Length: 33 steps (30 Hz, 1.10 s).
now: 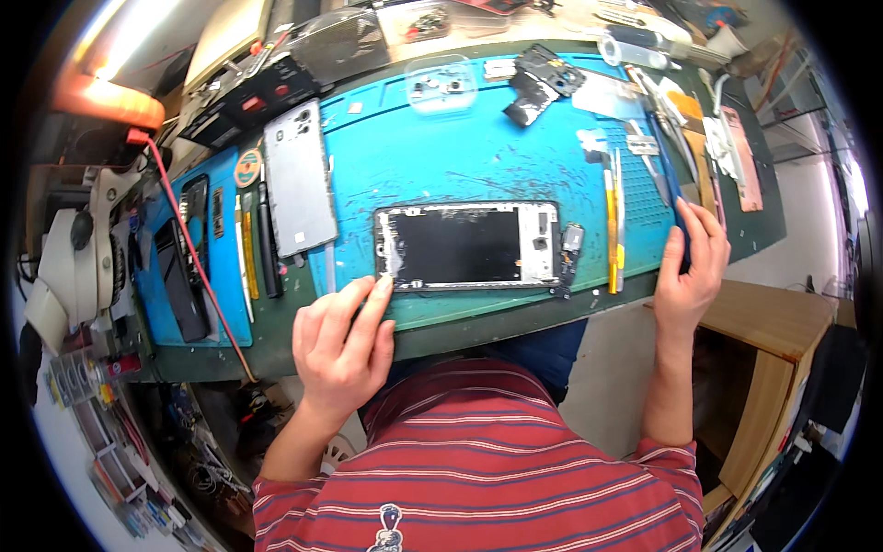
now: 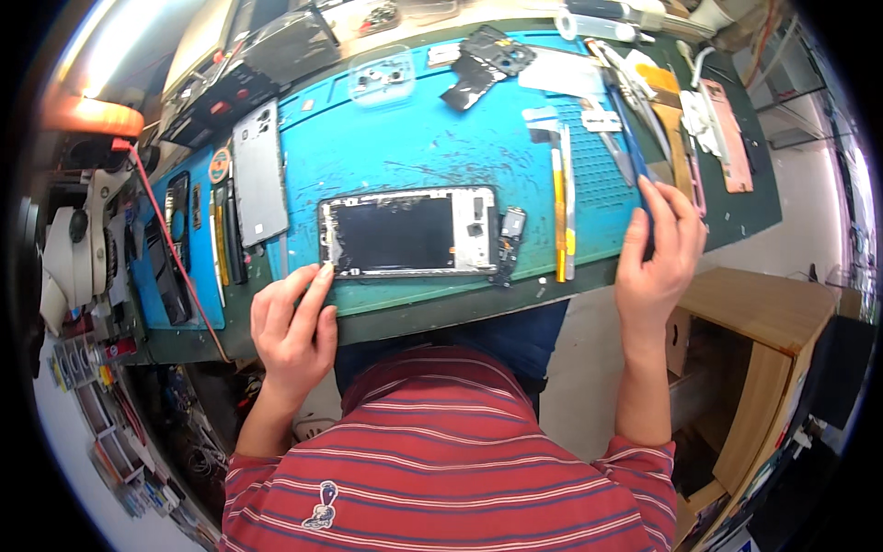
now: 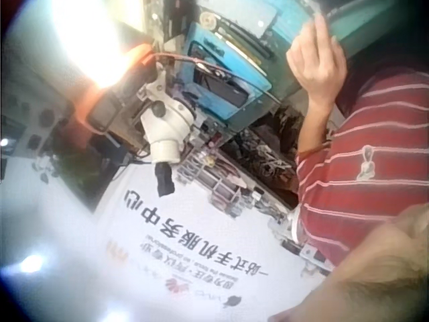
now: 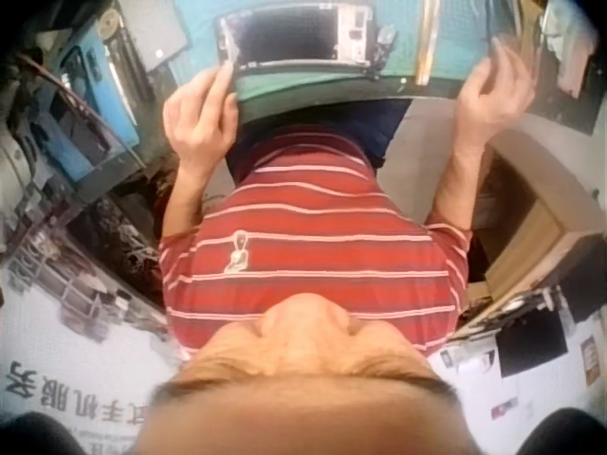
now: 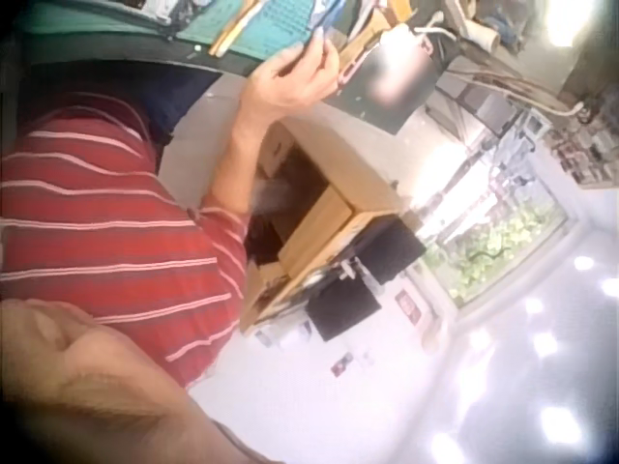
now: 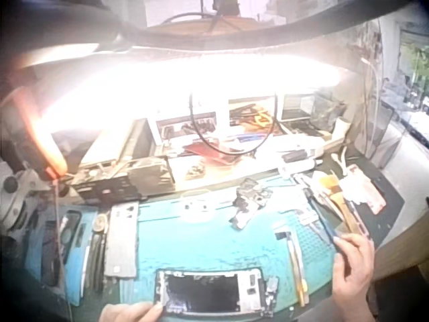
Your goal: The person cleans the interior of a disassembled smartphone using a brush and pencil, then retrieves and applies a red sealing strip around the device's perimeter. The person works at a cluttered electronics repair bench with various tools and phone parts visible.
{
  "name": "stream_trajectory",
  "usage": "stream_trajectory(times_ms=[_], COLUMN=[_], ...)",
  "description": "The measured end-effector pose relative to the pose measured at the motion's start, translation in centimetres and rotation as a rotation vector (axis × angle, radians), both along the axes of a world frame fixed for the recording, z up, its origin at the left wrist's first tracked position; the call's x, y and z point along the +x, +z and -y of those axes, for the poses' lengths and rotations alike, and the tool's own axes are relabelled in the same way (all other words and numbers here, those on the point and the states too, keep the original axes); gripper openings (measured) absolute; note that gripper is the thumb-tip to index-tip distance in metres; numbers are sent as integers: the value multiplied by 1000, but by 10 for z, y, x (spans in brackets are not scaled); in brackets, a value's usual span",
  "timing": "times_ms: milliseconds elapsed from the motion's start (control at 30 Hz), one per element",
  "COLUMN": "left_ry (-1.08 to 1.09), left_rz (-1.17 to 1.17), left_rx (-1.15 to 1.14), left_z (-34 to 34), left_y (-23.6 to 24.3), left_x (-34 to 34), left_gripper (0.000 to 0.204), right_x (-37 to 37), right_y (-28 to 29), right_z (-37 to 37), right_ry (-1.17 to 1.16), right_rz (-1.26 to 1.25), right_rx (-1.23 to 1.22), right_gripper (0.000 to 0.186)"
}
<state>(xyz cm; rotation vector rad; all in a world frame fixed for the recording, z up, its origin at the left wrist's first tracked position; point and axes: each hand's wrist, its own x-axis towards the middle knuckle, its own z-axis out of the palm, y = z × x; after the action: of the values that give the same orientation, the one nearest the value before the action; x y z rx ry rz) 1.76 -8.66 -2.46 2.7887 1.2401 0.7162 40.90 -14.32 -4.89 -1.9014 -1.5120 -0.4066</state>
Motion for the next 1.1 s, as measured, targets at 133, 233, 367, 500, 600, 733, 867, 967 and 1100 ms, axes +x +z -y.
stream_trajectory(times_ms=[133, 233, 367, 500, 600, 733, 867, 967, 1100], left_ry=[11, 16, 27, 36, 33, 57, 174, 116, 54], left_rz=[7, -4, -8, 12, 58, 162, 265, 251, 214], left_rx=[42, 66, 74, 52, 58, 10, -221, -166, -152], left_z=[1, 1, 1, 2, 1, -3, -9, -22, -30], left_y=[-1, -3, -4, -6, -10, -6, 8, 11, 13], left_x=[1, 1, 0, -1, -2, 0, 7, 14, 15], left_gripper=[31, 30, 29, 28, 38, 42, 32, 22, 15], right_x=[4, 7, 9, 8, 7, 6, 7, 8, 7], right_y=[-8, -11, -11, -9, -9, -13, -15, -15, -14], right_z=[0, 2, 6, 7, 7, 7, 7, 7, 5], right_ry=[15, 44, 86, 81, 68, 40, 33, 32, 40], right_rz=[-5, -18, -53, -76, -61, -82, -75, -69, -72], right_rx=[65, 74, 30, -8, -7, 24, 39, 48, 63], right_gripper=[32, 33, 34, 35, 36, 34, 33, 33, 35])
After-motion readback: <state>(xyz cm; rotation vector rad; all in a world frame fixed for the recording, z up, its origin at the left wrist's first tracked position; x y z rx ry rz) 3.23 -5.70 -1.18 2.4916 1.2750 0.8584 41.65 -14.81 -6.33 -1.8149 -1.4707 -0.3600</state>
